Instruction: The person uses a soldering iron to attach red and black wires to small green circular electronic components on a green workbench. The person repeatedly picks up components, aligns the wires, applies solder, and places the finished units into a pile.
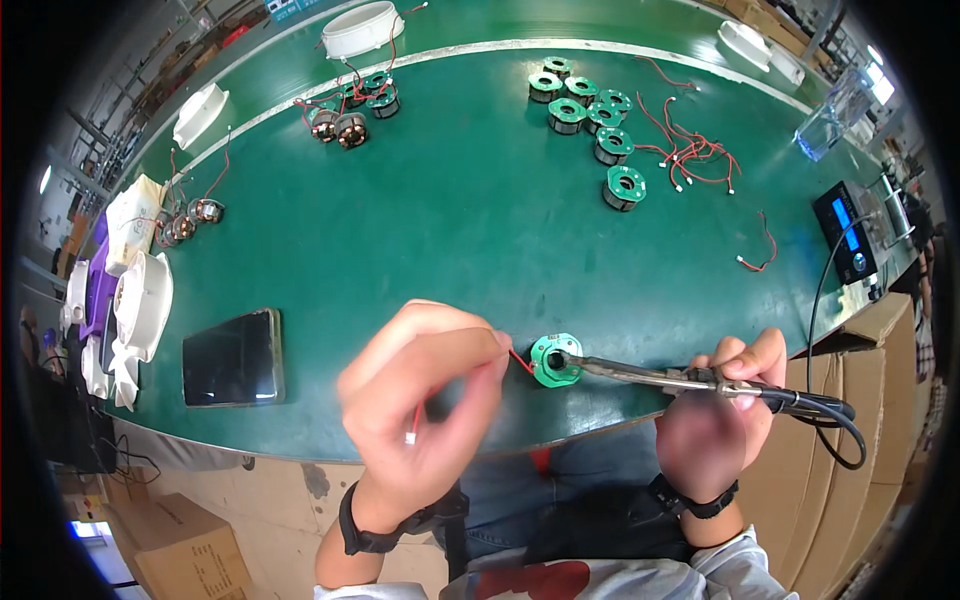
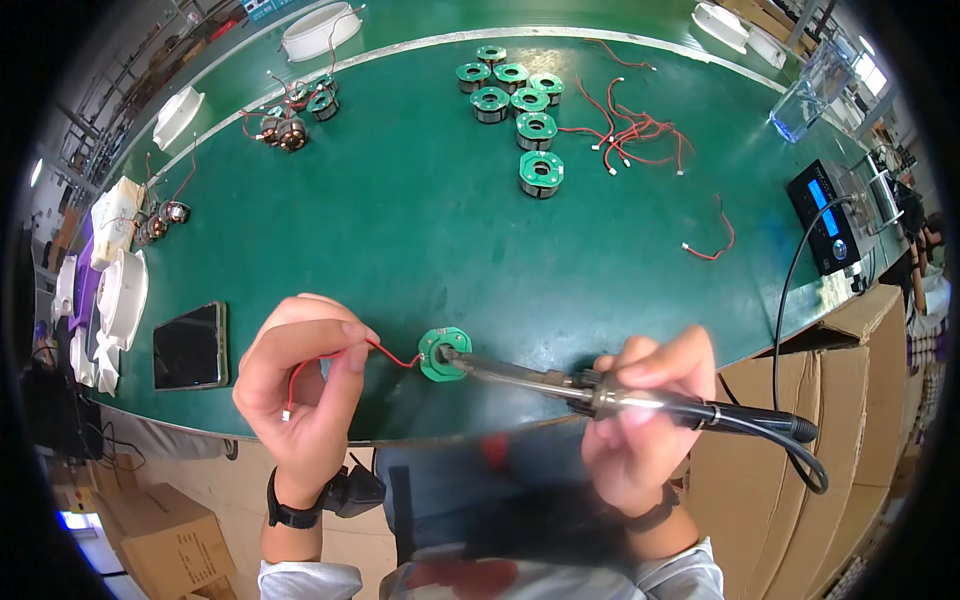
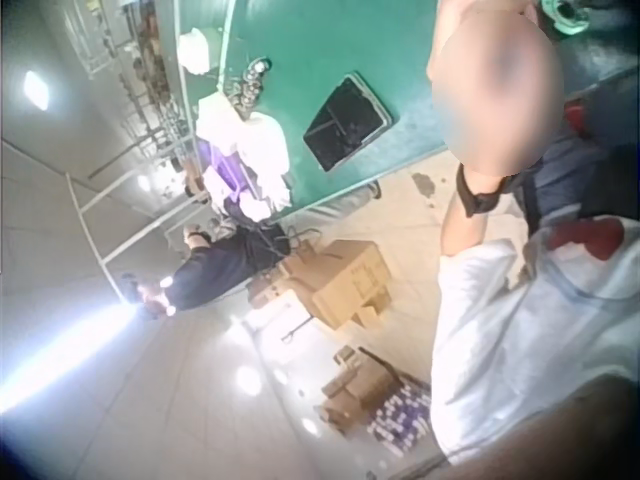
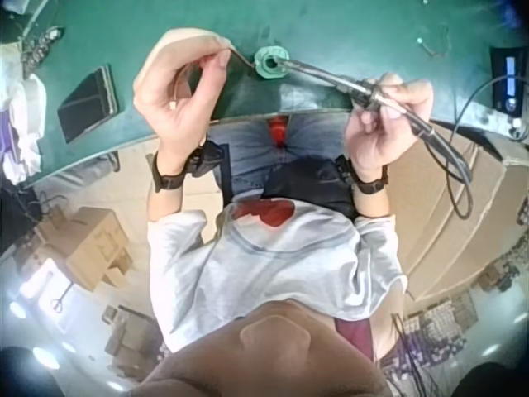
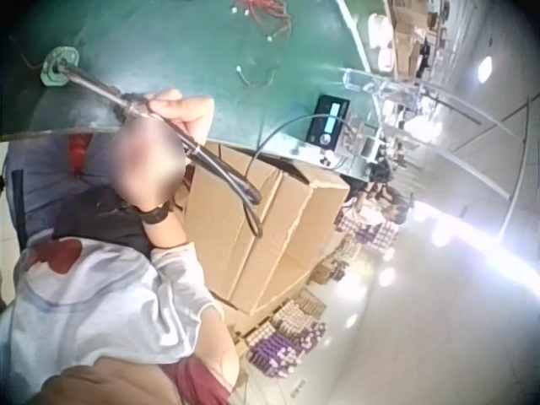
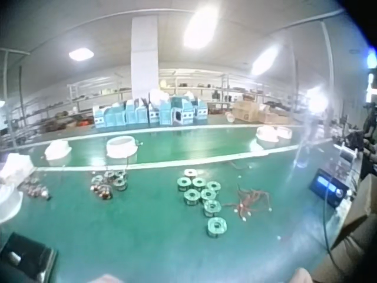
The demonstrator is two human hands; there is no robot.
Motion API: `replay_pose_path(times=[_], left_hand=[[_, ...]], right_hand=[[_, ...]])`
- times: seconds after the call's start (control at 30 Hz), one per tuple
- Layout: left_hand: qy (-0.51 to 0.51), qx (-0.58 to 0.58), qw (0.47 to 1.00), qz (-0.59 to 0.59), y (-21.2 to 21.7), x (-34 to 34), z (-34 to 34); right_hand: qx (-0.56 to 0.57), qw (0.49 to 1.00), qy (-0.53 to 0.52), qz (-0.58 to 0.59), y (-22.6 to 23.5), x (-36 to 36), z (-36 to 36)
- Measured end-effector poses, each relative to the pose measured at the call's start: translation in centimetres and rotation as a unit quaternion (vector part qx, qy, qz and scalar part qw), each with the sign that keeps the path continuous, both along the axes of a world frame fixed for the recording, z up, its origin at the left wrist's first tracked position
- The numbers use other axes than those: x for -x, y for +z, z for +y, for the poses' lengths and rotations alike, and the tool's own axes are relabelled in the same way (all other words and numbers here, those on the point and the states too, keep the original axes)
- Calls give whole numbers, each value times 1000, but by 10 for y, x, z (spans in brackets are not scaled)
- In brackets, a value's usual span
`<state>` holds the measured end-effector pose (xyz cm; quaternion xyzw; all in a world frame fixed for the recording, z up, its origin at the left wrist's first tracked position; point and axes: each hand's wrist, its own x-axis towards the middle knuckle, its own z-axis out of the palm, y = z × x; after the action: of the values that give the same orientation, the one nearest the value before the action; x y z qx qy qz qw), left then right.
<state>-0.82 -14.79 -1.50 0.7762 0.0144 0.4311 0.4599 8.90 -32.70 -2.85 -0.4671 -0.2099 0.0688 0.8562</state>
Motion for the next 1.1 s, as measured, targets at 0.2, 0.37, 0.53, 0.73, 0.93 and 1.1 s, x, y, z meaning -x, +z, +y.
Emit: replay_pose_path(times=[0.2,0.37,0.53,0.73,0.93,1.1], left_hand=[[17,-24,1000,0,-1,-2,0],[15,-17,1000,-5,-3,-3,0],[27,-7,999,-20,-4,-2,-1],[20,-7,999,-25,-6,-2,0],[24,-8,999,-30,-6,-2,0],[24,-2,999,-31,-6,-2,0]], right_hand=[[11,1000,20,-17,-1,3,4],[16,999,26,-12,-1,4,6],[20,999,25,-42,-3,5,7],[21,998,27,-50,-4,5,7],[16,998,25,-52,-4,6,8],[14,998,24,-54,-5,6,8]])
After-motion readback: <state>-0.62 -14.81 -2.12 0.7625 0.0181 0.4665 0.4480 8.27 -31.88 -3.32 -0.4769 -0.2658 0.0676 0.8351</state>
